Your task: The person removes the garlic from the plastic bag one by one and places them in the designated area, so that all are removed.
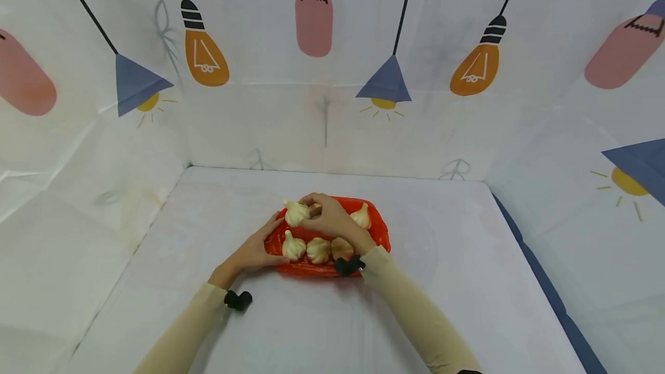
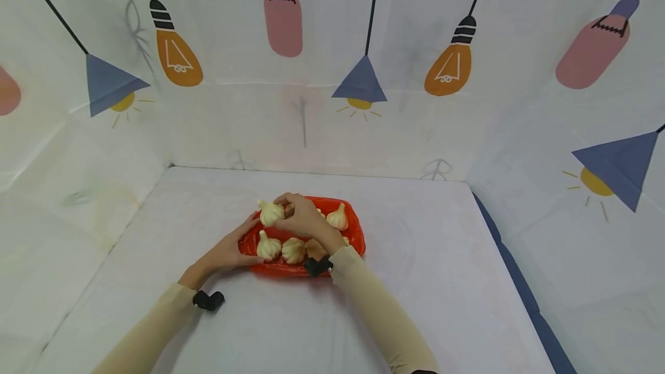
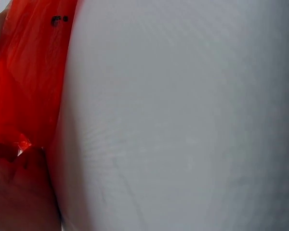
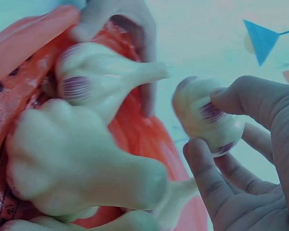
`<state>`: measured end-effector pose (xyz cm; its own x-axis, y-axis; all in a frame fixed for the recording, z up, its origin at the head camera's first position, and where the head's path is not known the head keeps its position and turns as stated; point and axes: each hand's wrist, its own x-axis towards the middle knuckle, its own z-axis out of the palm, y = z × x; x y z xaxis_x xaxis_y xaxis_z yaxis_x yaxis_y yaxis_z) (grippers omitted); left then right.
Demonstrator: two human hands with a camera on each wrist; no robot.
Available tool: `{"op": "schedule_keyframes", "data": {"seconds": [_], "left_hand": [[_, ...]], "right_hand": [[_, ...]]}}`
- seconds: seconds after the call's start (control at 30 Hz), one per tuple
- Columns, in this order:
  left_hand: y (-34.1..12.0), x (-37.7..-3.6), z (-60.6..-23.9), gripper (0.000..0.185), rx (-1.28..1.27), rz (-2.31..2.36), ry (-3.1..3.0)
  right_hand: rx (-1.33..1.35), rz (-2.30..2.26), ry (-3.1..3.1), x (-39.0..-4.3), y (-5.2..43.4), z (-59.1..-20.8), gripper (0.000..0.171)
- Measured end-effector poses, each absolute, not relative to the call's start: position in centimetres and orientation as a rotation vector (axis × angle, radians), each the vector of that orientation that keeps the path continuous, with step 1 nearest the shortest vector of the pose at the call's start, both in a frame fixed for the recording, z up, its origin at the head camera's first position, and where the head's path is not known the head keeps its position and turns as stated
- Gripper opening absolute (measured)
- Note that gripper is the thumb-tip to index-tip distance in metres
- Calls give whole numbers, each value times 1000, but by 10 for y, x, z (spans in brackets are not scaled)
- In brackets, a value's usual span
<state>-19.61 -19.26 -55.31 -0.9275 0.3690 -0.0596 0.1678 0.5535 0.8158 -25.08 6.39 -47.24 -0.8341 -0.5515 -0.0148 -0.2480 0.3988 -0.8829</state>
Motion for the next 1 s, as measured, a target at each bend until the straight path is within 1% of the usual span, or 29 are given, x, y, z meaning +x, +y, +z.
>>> {"op": "schedule_keyframes", "data": {"seconds": [0.2,0.4,0.63,0.77,1.0], "left_hand": [[-192,-197,-555,114,458,1314,2557],[-192,-199,-553,113,415,1331,2554],[-192,-199,-554,110,409,1370,2539],[-194,-198,-555,107,421,1391,2544],[-194,-198,-553,104,453,1389,2533]], "right_hand": [[-684,-1443,2377,-248,72,-465,46],[-600,-1583,2300,-243,80,-458,45],[-493,-1721,2213,-234,93,-448,50],[-457,-1762,2191,-227,102,-445,49],[-469,-1864,2262,-220,118,-434,45]]}}
